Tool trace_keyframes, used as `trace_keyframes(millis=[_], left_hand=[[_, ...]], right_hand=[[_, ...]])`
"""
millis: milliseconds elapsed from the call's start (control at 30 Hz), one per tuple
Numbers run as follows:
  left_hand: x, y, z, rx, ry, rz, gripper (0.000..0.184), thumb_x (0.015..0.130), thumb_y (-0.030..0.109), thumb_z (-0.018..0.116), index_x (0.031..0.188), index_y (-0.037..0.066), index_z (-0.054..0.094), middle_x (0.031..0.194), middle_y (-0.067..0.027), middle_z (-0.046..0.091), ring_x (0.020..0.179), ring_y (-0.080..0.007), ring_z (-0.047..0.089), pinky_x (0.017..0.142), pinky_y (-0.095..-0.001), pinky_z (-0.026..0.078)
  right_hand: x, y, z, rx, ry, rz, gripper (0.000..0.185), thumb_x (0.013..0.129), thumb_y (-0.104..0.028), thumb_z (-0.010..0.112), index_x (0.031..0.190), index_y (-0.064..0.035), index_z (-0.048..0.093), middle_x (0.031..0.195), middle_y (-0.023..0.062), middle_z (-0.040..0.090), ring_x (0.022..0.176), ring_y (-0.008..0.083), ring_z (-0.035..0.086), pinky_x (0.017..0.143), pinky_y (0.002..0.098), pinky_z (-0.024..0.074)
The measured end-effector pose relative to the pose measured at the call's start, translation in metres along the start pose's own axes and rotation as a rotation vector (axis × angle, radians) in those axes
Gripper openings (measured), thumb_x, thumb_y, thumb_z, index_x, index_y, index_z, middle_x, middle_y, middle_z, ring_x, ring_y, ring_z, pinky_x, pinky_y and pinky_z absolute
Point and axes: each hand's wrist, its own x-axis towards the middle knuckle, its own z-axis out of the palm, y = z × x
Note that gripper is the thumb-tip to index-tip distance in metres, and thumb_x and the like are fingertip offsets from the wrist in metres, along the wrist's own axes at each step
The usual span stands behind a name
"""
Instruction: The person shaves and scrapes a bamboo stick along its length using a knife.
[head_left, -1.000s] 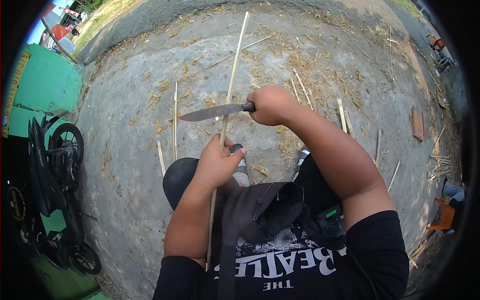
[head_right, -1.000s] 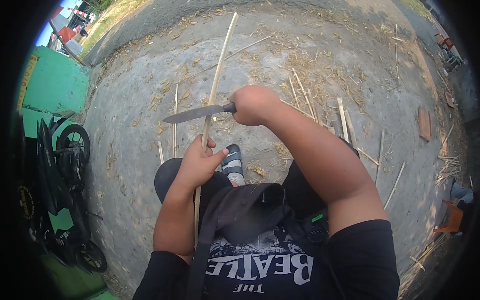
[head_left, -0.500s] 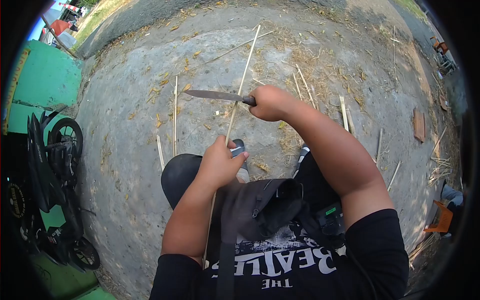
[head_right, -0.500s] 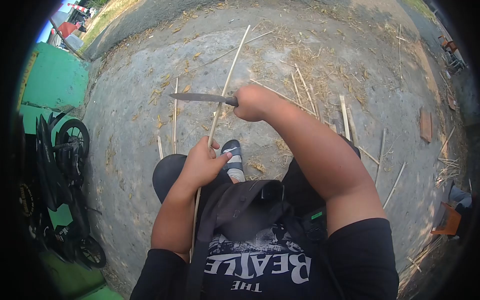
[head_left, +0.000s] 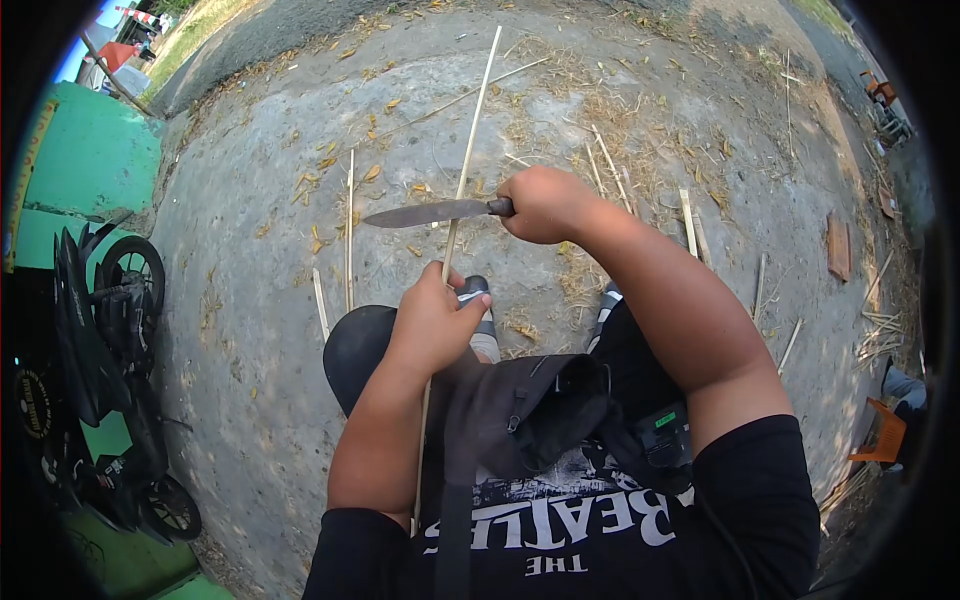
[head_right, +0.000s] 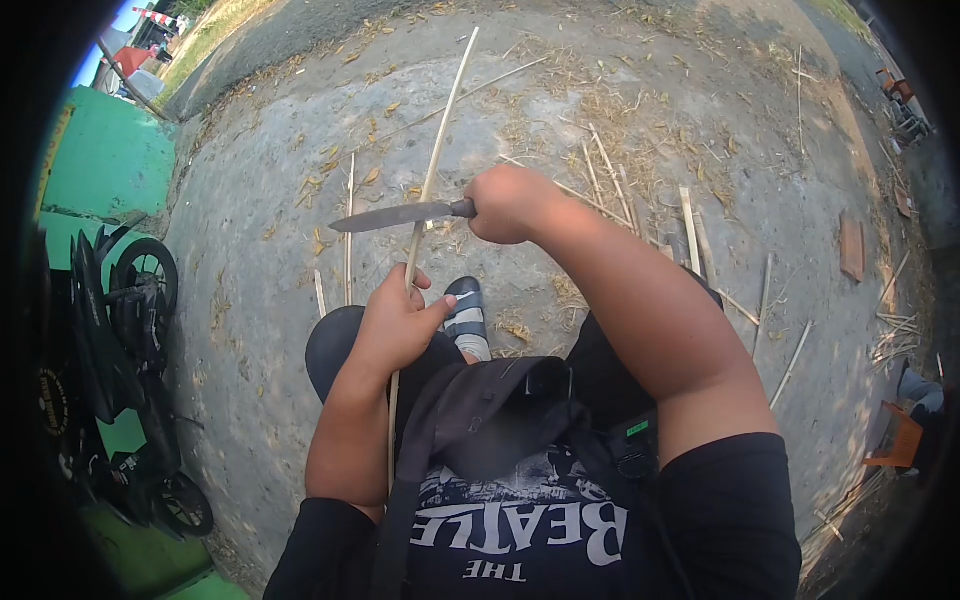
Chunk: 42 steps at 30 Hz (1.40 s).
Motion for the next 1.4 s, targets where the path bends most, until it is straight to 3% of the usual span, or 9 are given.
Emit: trace_keyframes(millis=[67,533,633,733,933,1033,1133,1333,1400], left_hand=[[-0.001,0.0,0.0,0.01,-0.012,0.014,0.041,0.086,0.02,0.085,0.108,0.0,0.057,0.064,0.0012,0.052,0.057,-0.0099,0.049,0.053,-0.0309,0.041],[-0.002,-0.005,0.0,0.008,0.02,0.028,0.042,0.086,0.02,0.085,0.108,0.0,0.056,0.061,0.0021,0.048,0.055,-0.0094,0.047,0.053,-0.0311,0.04],[-0.002,0.004,-0.006,-0.014,-0.016,-0.044,0.043,0.085,0.023,0.085,0.107,-0.003,0.058,0.069,-0.0115,0.066,0.064,-0.0252,0.068,0.064,-0.0383,0.054],[-0.005,0.001,-0.004,-0.082,-0.033,0.032,0.041,0.086,0.018,0.085,0.108,0.0,0.055,0.063,0.0028,0.049,0.056,-0.008,0.045,0.053,-0.0302,0.038],[-0.006,0.002,-0.003,-0.067,-0.086,0.008,0.04,0.086,0.015,0.084,0.109,0.001,0.055,0.063,0.0039,0.047,0.057,-0.0072,0.044,0.054,-0.0291,0.038],[0.0,-0.002,-0.006,-0.112,-0.093,-0.03,0.041,0.086,0.019,0.085,0.107,-0.002,0.057,0.067,-0.0042,0.059,0.062,-0.0134,0.059,0.061,-0.0341,0.051],[-0.008,0.005,-0.008,-0.167,-0.146,-0.013,0.04,0.088,0.014,0.084,0.11,0.002,0.053,0.065,0.0059,0.045,0.06,-0.0058,0.044,0.054,-0.0283,0.038],[-0.007,0.0,-0.008,-0.169,-0.151,-0.005,0.038,0.088,0.013,0.083,0.109,0.003,0.053,0.068,0.0054,0.046,0.061,-0.0052,0.042,0.054,-0.0271,0.037],[-0.004,-0.001,-0.008,-0.198,-0.14,-0.009,0.038,0.088,0.014,0.083,0.108,0.001,0.054,0.068,0.0017,0.052,0.062,-0.0081,0.05,0.057,-0.0302,0.044]], right_hand=[[0.014,0.011,-0.011,0.004,-0.031,0.083,0.027,0.086,-0.02,0.064,0.105,-0.0097,0.079,0.099,0.0205,0.076,0.097,0.0386,0.073,0.087,0.0494,0.0581],[0.021,0.017,0.001,0.048,-0.005,0.057,0.024,0.084,-0.021,0.065,0.099,-0.0077,0.079,0.094,0.0199,0.076,0.092,0.0384,0.074,0.085,0.0473,0.0588],[0.008,0.0,-0.003,0.049,0.011,-0.057,0.018,0.085,-0.021,0.068,0.09,-0.0049,0.076,0.084,0.0212,0.073,0.084,0.0421,0.07,0.076,0.0515,0.0548],[0.009,0.005,-0.011,-0.038,-0.022,0.005,0.025,0.084,-0.021,0.065,0.1,-0.0092,0.079,0.096,0.019,0.077,0.093,0.0386,0.074,0.085,0.0489,0.0585],[0.023,0.031,-0.002,0.052,0.012,0.048,0.022,0.085,-0.021,0.066,0.097,-0.0072,0.078,0.092,0.0205,0.075,0.09,0.0404,0.072,0.081,0.0501,0.0564],[0.01,0.009,-0.006,0.06,0.019,-0.048,0.021,0.087,-0.024,0.068,0.089,-0.0035,0.074,0.085,0.0224,0.073,0.085,0.0427,0.07,0.077,0.0511,0.0542],[0.018,0.023,-0.008,0.087,0.041,-0.011,0.022,0.087,-0.025,0.068,0.089,-0.0041,0.074,0.085,0.0221,0.073,0.085,0.0426,0.07,0.077,0.0514,0.0543],[0.016,0.022,-0.013,0.068,0.052,0.053,0.023,0.087,-0.025,0.067,0.093,-0.0047,0.076,0.088,0.022,0.074,0.089,0.0419,0.072,0.081,0.0515,0.0554],[0.008,0.008,-0.016,0.037,0.013,0.025,0.026,0.086,-0.024,0.066,0.1,-0.0055,0.079,0.092,0.0209,0.076,0.095,0.041,0.073,0.086,0.0492,0.0574]])
